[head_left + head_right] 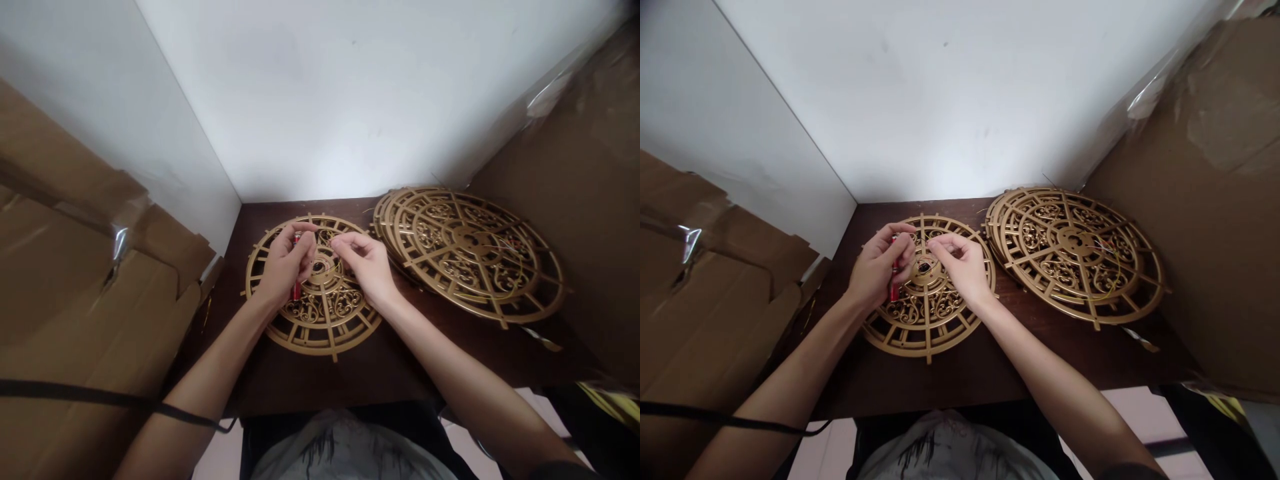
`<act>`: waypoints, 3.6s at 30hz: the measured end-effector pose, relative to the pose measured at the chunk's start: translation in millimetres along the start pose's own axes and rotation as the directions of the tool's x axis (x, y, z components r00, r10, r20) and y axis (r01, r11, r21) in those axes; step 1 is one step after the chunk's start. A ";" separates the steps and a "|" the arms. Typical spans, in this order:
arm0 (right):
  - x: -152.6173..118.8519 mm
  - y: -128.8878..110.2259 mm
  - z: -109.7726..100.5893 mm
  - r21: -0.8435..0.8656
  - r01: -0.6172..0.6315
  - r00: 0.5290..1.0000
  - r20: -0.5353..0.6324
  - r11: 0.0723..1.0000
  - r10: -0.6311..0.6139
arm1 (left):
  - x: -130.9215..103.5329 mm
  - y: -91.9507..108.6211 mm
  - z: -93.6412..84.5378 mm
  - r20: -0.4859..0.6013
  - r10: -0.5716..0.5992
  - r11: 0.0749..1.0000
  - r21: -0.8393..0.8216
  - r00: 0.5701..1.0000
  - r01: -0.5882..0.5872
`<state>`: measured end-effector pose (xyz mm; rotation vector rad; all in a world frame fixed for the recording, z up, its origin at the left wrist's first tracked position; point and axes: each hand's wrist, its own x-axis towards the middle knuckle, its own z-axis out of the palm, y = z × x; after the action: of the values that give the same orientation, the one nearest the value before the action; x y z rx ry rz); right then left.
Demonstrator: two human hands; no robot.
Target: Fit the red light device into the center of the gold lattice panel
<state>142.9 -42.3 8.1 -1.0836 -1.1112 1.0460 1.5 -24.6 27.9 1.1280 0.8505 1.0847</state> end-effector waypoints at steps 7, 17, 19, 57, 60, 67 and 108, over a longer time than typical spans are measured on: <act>-2.2 -2.8 1.2 -0.102 0.064 0.998 0.035 0.993 -0.061 | -0.1 -1.6 0.2 -0.103 0.120 0.961 0.261 0.987 -0.090; -2.6 -3.8 1.6 -0.174 0.107 0.994 0.051 0.979 -0.100 | 1.3 -4.9 -3.3 -0.065 0.197 0.918 0.364 0.978 -0.160; -2.6 -3.8 1.8 -0.181 0.110 0.994 0.047 0.977 -0.104 | 0.8 -5.3 -3.7 -0.058 0.202 0.914 0.370 0.978 -0.167; 0.1 -3.6 -1.9 -0.093 0.030 1.000 0.006 0.995 -0.030 | 2.1 -5.7 -5.4 -0.074 0.230 0.887 0.426 0.970 -0.178; 0.7 -2.0 -2.4 -0.058 0.011 1.000 -0.008 0.998 -0.011 | 2.1 -5.2 -5.1 -0.073 0.229 0.891 0.416 0.971 -0.179; 2.0 -1.0 -2.8 -0.030 0.013 1.000 -0.017 0.999 -0.013 | 0.1 -2.5 -0.7 -0.096 0.147 0.949 0.293 0.985 -0.113; 2.1 -6.5 -3.2 0.091 0.051 0.995 0.085 0.995 -0.058 | -2.3 -11.1 2.0 0.173 0.176 0.975 0.109 0.969 -0.196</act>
<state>146.9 -41.7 14.4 -0.9392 -1.1472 1.0982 5.3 -28.1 17.5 1.4048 0.7011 1.0868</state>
